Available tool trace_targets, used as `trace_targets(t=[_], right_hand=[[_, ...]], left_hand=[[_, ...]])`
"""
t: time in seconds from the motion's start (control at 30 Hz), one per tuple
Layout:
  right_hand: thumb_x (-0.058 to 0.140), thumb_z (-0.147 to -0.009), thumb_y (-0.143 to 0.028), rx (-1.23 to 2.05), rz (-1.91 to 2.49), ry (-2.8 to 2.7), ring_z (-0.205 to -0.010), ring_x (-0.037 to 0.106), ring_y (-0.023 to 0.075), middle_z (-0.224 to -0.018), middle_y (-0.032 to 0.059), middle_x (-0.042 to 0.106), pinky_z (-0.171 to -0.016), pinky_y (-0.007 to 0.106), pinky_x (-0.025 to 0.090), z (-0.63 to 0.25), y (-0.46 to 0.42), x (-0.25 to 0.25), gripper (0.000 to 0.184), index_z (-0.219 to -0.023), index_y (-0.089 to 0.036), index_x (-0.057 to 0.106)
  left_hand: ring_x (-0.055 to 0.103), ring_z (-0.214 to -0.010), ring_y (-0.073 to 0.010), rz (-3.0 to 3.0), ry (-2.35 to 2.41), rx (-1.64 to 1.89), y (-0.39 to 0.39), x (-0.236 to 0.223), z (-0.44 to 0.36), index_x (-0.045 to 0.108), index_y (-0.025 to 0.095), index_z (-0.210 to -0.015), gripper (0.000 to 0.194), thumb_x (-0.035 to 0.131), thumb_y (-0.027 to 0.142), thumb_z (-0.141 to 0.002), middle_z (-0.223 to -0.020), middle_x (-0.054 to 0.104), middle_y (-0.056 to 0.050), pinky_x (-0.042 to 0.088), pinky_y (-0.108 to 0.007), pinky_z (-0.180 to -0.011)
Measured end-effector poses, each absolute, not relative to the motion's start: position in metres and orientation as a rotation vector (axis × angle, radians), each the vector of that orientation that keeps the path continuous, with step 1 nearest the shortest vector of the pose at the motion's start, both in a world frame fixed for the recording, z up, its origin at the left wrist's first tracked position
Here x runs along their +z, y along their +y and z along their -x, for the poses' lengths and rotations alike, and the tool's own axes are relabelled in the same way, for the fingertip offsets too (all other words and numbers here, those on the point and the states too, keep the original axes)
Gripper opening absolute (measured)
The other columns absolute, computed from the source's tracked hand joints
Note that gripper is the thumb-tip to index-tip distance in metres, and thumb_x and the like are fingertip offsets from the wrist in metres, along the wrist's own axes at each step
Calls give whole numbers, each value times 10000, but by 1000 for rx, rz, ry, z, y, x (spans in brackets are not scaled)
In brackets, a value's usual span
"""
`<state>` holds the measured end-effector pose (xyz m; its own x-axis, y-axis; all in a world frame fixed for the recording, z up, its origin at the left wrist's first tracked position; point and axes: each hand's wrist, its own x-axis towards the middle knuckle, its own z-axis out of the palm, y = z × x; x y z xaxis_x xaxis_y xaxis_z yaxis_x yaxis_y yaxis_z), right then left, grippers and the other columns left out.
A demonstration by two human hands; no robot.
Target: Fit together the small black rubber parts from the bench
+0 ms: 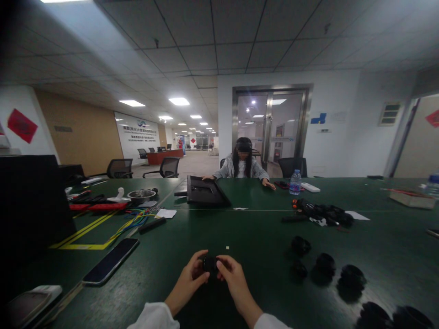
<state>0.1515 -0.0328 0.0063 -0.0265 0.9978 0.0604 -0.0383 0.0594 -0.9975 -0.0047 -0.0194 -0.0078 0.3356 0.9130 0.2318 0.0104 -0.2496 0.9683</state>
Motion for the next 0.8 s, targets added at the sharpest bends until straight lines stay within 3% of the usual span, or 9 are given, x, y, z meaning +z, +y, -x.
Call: trace_targets(t=[0.23,0.8], right_hand=[[579,-635,-437,1204,1108,-1214,-573,514,128,-633,1,565,-539,251,397,-152,-33,5,377,-879,-151,590],[571,-632,-442,1191,1159,-1124,-596,518,139,-728,20,581,-542,263,401,-152,-36,8,373,-892,-177,599]], left_hand=[[535,-597,-121,-1548,954,1109,-20,-5,2,465,171,-920,333,549,409,-702,-705,553,2,416,-224,-546],[535,-551,-130,-1420,1104,1191,-16,-6,5,520,149,-697,430,429,569,-698,-613,554,2,414,-222,-495]])
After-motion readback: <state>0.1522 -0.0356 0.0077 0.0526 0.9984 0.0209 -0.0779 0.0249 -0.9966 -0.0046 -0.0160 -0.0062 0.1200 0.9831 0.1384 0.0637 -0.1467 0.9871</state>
